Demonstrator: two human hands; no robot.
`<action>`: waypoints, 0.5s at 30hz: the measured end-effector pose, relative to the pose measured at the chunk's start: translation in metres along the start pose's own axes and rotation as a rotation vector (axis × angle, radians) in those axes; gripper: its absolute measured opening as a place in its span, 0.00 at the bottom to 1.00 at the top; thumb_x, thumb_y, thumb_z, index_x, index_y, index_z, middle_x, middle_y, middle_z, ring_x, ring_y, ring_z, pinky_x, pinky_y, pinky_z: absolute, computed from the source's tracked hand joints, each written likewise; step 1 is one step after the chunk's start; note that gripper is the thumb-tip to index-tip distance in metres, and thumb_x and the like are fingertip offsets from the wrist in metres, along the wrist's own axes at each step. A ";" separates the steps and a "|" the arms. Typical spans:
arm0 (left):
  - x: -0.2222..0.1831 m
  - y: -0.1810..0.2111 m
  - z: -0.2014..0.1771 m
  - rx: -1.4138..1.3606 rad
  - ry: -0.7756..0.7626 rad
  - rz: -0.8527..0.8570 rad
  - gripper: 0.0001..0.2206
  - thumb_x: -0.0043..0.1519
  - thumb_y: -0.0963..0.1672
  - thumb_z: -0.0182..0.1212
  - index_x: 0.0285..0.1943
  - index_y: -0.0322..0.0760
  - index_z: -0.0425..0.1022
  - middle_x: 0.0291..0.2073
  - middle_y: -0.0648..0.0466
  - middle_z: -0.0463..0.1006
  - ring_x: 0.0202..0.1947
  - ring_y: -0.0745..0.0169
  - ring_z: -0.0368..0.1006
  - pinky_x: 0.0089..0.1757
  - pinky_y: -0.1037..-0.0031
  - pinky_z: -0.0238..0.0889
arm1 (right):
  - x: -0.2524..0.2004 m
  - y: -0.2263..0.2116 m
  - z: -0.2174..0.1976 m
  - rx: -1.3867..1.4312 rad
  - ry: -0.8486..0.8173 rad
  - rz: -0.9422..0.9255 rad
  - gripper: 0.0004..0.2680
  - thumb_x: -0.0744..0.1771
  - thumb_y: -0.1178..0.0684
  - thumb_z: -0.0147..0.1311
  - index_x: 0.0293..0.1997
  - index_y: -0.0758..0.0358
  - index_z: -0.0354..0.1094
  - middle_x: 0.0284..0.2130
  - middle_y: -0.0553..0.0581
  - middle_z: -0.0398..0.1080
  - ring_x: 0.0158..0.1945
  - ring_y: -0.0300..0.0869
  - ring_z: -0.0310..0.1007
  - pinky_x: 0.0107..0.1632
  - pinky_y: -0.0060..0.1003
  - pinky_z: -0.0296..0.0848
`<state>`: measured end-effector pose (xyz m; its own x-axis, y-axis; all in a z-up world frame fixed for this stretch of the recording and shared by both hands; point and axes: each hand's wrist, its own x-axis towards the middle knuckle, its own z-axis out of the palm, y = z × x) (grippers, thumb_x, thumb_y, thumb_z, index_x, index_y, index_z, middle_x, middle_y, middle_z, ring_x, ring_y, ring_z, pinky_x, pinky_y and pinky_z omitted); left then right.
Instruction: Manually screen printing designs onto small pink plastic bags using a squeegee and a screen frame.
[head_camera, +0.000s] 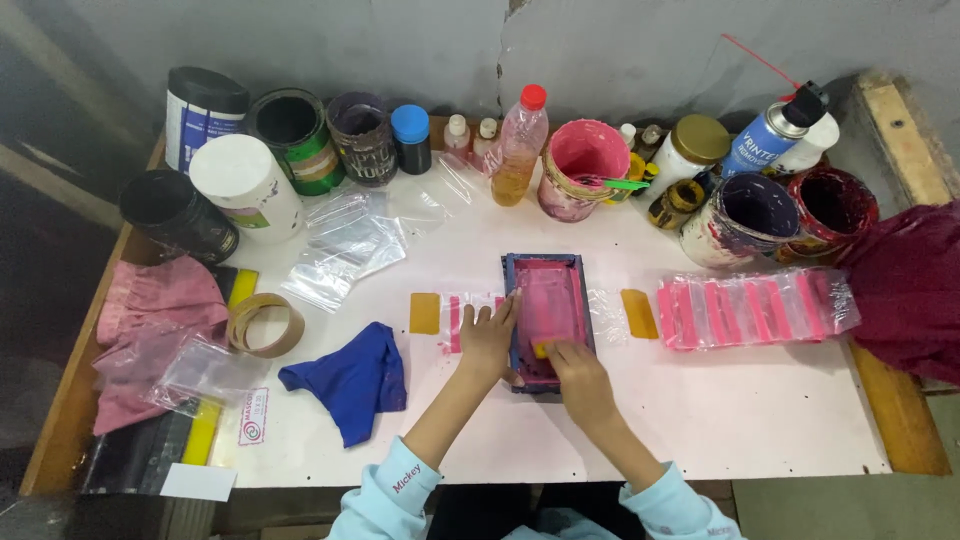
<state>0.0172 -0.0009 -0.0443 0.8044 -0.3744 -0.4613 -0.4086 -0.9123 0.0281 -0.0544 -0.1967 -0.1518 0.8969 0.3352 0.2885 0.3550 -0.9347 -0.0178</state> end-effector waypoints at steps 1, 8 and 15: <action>0.004 -0.001 0.004 0.003 -0.002 0.001 0.59 0.50 0.56 0.73 0.82 0.45 0.27 0.80 0.63 0.43 0.68 0.53 0.53 0.60 0.49 0.36 | 0.014 0.007 -0.001 0.002 0.000 0.004 0.11 0.69 0.59 0.47 0.55 0.53 0.72 0.47 0.52 0.74 0.53 0.45 0.74 0.58 0.37 0.71; 0.007 0.000 0.005 0.045 -0.015 0.005 0.67 0.42 0.61 0.75 0.82 0.46 0.24 0.79 0.63 0.44 0.69 0.54 0.53 0.60 0.51 0.38 | 0.105 0.034 0.002 0.194 0.038 0.047 0.14 0.67 0.63 0.46 0.56 0.54 0.73 0.48 0.54 0.76 0.55 0.47 0.75 0.58 0.40 0.72; 0.006 0.003 -0.001 0.033 -0.043 -0.008 0.66 0.43 0.61 0.75 0.82 0.46 0.24 0.79 0.62 0.45 0.69 0.53 0.54 0.62 0.51 0.37 | 0.041 0.010 0.026 0.104 0.048 0.067 0.12 0.69 0.58 0.45 0.56 0.53 0.72 0.49 0.52 0.74 0.57 0.45 0.72 0.59 0.40 0.70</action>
<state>0.0216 -0.0057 -0.0457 0.7885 -0.3593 -0.4993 -0.4169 -0.9089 -0.0043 -0.0068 -0.1895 -0.1654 0.9068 0.2642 0.3286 0.3227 -0.9365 -0.1373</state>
